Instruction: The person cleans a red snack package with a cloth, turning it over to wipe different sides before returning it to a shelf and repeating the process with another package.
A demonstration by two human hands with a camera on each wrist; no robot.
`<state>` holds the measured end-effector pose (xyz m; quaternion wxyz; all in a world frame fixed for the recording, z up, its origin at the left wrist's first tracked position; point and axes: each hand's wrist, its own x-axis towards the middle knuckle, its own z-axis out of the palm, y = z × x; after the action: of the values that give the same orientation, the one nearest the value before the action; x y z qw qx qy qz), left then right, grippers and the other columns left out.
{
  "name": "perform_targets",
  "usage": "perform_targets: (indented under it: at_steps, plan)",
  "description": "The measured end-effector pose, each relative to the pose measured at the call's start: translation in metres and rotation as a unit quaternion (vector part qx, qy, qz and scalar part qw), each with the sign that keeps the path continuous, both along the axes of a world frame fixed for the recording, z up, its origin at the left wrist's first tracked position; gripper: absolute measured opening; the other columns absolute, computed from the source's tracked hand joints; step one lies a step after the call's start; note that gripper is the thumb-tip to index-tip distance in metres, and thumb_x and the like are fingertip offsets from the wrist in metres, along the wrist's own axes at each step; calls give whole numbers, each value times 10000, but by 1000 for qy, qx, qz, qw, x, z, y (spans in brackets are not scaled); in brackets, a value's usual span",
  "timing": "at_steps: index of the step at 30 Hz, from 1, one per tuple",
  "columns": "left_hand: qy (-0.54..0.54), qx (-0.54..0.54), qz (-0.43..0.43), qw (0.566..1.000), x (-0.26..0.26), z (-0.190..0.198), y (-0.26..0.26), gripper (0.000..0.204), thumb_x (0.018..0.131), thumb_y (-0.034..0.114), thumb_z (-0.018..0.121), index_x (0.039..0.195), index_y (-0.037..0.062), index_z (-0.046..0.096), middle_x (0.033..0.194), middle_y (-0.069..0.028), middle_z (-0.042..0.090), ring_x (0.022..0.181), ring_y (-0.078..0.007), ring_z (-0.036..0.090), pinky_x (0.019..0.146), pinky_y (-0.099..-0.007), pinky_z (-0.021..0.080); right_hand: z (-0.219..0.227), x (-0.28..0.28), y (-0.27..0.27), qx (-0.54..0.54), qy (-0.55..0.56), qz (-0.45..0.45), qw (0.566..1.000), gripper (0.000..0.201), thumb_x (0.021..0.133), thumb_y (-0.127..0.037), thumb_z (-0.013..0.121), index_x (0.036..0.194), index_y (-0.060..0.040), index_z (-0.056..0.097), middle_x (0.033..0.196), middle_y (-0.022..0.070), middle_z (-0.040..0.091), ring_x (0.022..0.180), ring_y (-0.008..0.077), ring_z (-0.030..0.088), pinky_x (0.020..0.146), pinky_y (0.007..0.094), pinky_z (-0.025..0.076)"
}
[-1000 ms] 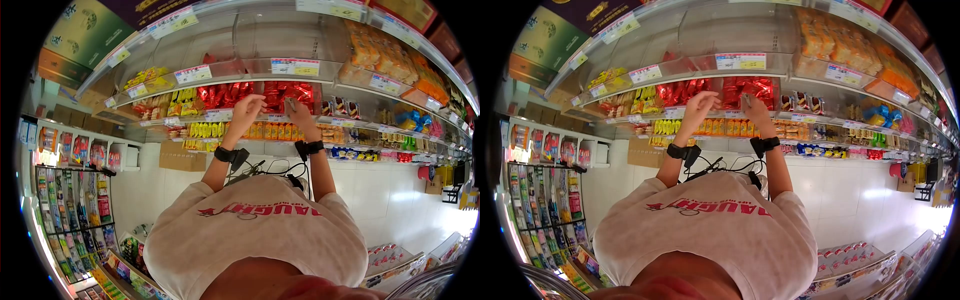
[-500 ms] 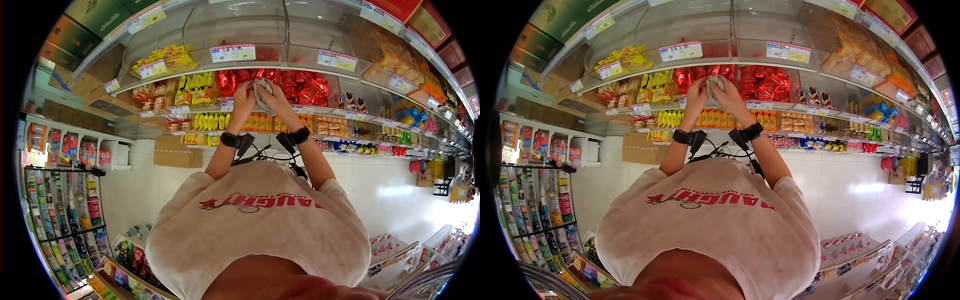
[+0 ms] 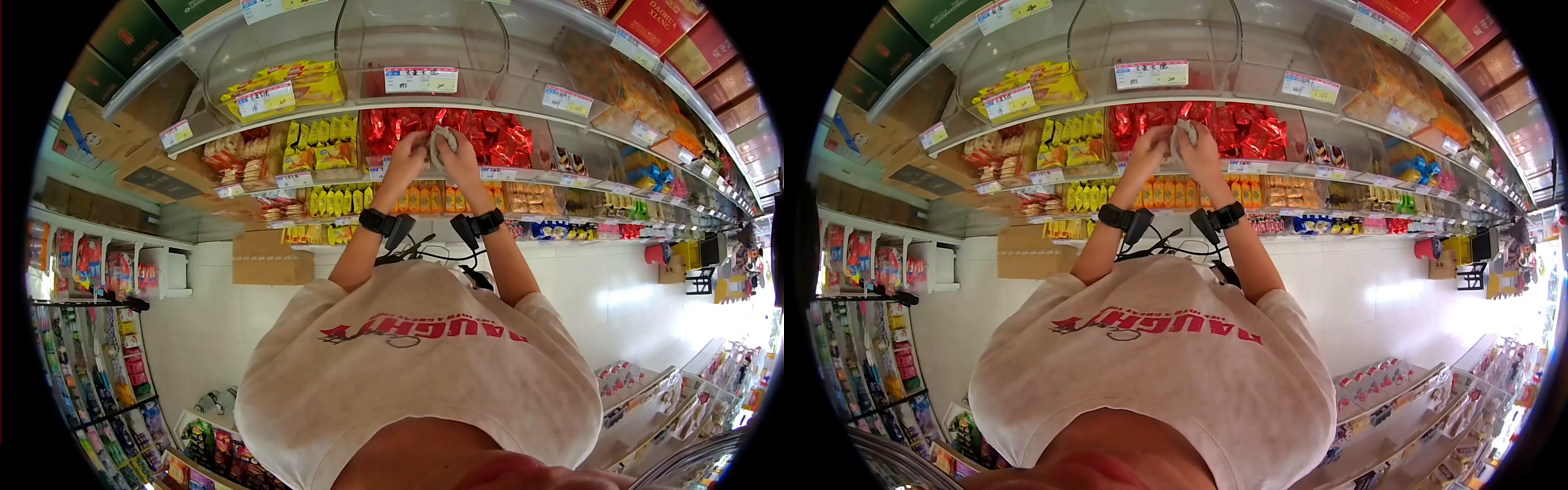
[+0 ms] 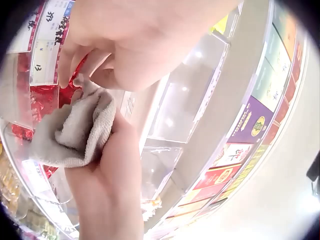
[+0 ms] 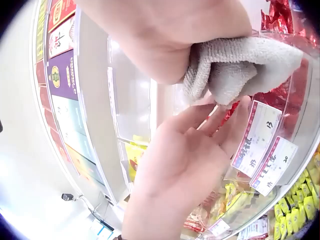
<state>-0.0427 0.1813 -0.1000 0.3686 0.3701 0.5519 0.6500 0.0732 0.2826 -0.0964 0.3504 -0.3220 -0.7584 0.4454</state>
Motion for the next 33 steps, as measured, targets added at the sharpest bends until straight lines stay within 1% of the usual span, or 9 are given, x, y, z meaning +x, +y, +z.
perform_targets:
  at_steps: [5,9,12,15,20,23,26,29,33]
  plan:
    - [13,8,-27,1000,-12,-6,-5,350,988,65,478,1312,-49,547,1189,-148,643,1042,-218,657,878,-324,545,-1,5,-3,-71,6,54,996,486,938,-283,624,1290,50,583,1105,209,666,974,276,665,846,357,510]
    - [109,32,-16,993,-13,-8,4,421,988,92,469,1391,-29,498,1229,-184,619,1068,-238,647,894,-348,524,2,-8,-5,-249,110,66,960,483,946,-246,622,1345,19,567,1078,140,684,955,173,642,837,324,505]
    - [77,-14,-58,995,-11,1,0,469,983,92,468,1441,-8,452,1291,-194,600,1119,-273,625,927,-369,499,3,-8,-9,-262,103,66,957,468,986,-245,611,1406,-47,551,1135,87,672,995,167,628,871,305,493]
    - [122,82,7,989,-10,-19,10,463,1008,131,474,1452,5,440,1307,-180,595,1131,-286,615,932,-372,494,-3,-5,-16,-106,32,63,992,484,983,-238,617,1423,-54,533,1139,84,675,988,174,636,872,309,497]
    - [26,29,79,996,-5,-1,-7,354,1020,246,590,1276,3,559,1108,-90,648,988,-161,657,820,-277,525,16,5,-55,56,-15,47,997,464,930,-173,630,1373,-63,549,1328,239,600,1178,406,615,970,400,492]
    - [-31,68,126,989,3,7,-10,391,978,261,660,1210,-32,544,1183,-170,603,1057,-260,655,889,-384,543,18,6,-70,103,-26,62,992,466,915,-144,634,1363,-50,547,1372,245,566,1204,423,588,980,412,486]
    - [21,80,204,975,4,-2,-5,338,923,209,730,1105,-33,580,1091,-159,631,915,-225,664,769,-360,546,25,14,-82,151,-55,83,984,490,911,-140,639,1378,-44,526,1421,246,525,1244,430,552,980,422,484]
    - [63,76,240,966,8,-1,-7,309,899,165,741,1115,-13,613,968,-131,663,827,-218,652,716,-354,526,20,21,-81,180,-55,89,978,506,908,-143,649,1383,-39,511,1403,234,541,1199,407,591,956,397,493]
    - [109,77,257,957,6,-5,-4,324,884,149,749,1155,0,651,935,-120,693,731,-212,656,669,-341,523,18,32,-72,-24,-2,25,999,476,912,-177,685,1328,-1,534,1262,192,619,1083,309,643,918,346,499]
